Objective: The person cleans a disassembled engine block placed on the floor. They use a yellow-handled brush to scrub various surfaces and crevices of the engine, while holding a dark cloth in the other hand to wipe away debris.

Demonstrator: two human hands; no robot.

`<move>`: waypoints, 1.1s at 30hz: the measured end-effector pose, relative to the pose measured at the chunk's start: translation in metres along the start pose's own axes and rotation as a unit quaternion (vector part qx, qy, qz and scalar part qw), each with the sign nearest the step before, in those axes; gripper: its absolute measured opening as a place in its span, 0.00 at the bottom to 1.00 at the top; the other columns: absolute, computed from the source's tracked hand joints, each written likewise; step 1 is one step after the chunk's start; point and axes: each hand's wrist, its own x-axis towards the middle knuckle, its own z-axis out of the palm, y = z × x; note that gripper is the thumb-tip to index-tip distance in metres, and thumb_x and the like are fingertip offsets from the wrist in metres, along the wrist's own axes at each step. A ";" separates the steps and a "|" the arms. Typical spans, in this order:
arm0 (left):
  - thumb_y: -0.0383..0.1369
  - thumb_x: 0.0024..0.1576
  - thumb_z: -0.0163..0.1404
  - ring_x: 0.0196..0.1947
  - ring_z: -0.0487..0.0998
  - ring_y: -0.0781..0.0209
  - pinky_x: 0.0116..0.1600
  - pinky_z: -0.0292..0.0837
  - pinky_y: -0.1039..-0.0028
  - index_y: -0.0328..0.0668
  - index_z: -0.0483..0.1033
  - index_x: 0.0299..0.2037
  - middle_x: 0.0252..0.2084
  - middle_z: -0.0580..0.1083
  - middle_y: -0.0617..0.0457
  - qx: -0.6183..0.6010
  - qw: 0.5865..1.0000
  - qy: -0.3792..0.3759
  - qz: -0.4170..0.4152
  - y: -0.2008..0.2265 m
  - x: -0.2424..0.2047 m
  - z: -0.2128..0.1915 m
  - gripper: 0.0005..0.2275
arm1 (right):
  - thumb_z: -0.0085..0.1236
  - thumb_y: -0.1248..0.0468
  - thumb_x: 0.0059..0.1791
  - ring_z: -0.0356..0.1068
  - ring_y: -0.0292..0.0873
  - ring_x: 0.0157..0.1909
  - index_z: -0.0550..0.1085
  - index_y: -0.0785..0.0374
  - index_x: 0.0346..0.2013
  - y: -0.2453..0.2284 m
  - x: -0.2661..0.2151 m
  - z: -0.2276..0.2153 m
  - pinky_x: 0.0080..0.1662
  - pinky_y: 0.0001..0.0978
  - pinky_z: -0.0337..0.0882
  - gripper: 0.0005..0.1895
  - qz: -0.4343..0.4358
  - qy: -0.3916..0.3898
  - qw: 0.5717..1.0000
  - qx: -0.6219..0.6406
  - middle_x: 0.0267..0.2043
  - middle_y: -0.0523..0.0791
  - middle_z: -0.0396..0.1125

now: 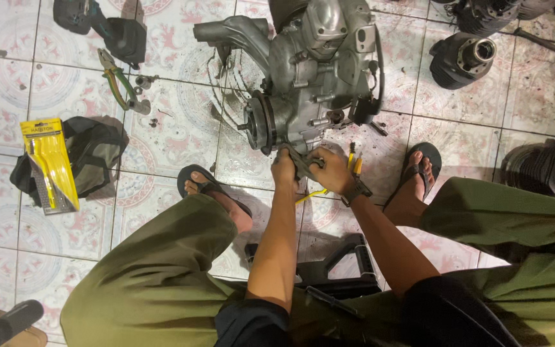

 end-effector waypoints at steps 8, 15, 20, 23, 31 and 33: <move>0.48 0.52 0.38 0.57 0.68 0.43 0.59 0.63 0.57 0.24 0.70 0.51 0.51 0.70 0.34 0.336 0.941 -0.007 0.050 -0.025 0.017 -0.036 0.30 | 0.50 0.64 0.40 0.69 0.55 0.48 0.74 0.60 0.35 -0.007 -0.005 -0.036 0.50 0.46 0.68 0.11 0.001 -0.077 0.995 0.069 0.37 0.52 0.71; 0.46 0.55 0.36 0.56 0.68 0.40 0.53 0.65 0.55 0.25 0.70 0.53 0.53 0.69 0.31 0.358 0.926 -0.110 0.055 0.011 -0.065 -0.044 0.28 | 0.53 0.56 0.44 0.67 0.53 0.52 0.72 0.57 0.43 0.026 0.002 0.002 0.54 0.46 0.67 0.16 0.116 0.021 0.991 0.063 0.42 0.51 0.69; 0.43 0.54 0.39 0.58 0.67 0.39 0.57 0.64 0.54 0.33 0.70 0.54 0.53 0.70 0.35 0.459 0.867 -0.140 0.132 0.013 -0.048 -0.048 0.24 | 0.47 0.46 0.48 0.67 0.53 0.51 0.73 0.55 0.41 0.011 0.013 -0.018 0.53 0.47 0.65 0.18 0.148 0.086 0.974 0.151 0.42 0.50 0.68; 0.42 0.54 0.40 0.59 0.65 0.38 0.57 0.63 0.53 0.31 0.68 0.56 0.55 0.68 0.33 0.422 0.889 -0.124 0.126 0.016 -0.048 -0.043 0.25 | 0.43 0.49 0.51 0.65 0.50 0.51 0.74 0.59 0.39 -0.020 0.007 -0.039 0.54 0.43 0.62 0.18 0.123 0.105 0.949 0.272 0.41 0.49 0.68; 0.38 0.53 0.42 0.60 0.63 0.35 0.60 0.59 0.51 0.28 0.70 0.52 0.55 0.67 0.31 0.374 0.901 -0.164 0.148 0.047 -0.109 -0.021 0.22 | 0.55 0.59 0.47 0.65 0.53 0.41 0.70 0.64 0.29 -0.044 0.006 -0.030 0.46 0.41 0.64 0.11 -0.078 0.135 0.973 0.172 0.30 0.51 0.57; 0.39 0.53 0.43 0.54 0.70 0.39 0.55 0.65 0.55 0.39 0.75 0.49 0.48 0.73 0.37 0.462 0.852 -0.159 0.189 0.035 -0.075 -0.027 0.19 | 0.49 0.53 0.51 0.66 0.55 0.44 0.72 0.60 0.31 -0.040 0.019 -0.026 0.49 0.43 0.65 0.14 0.045 0.203 0.954 0.217 0.32 0.51 0.64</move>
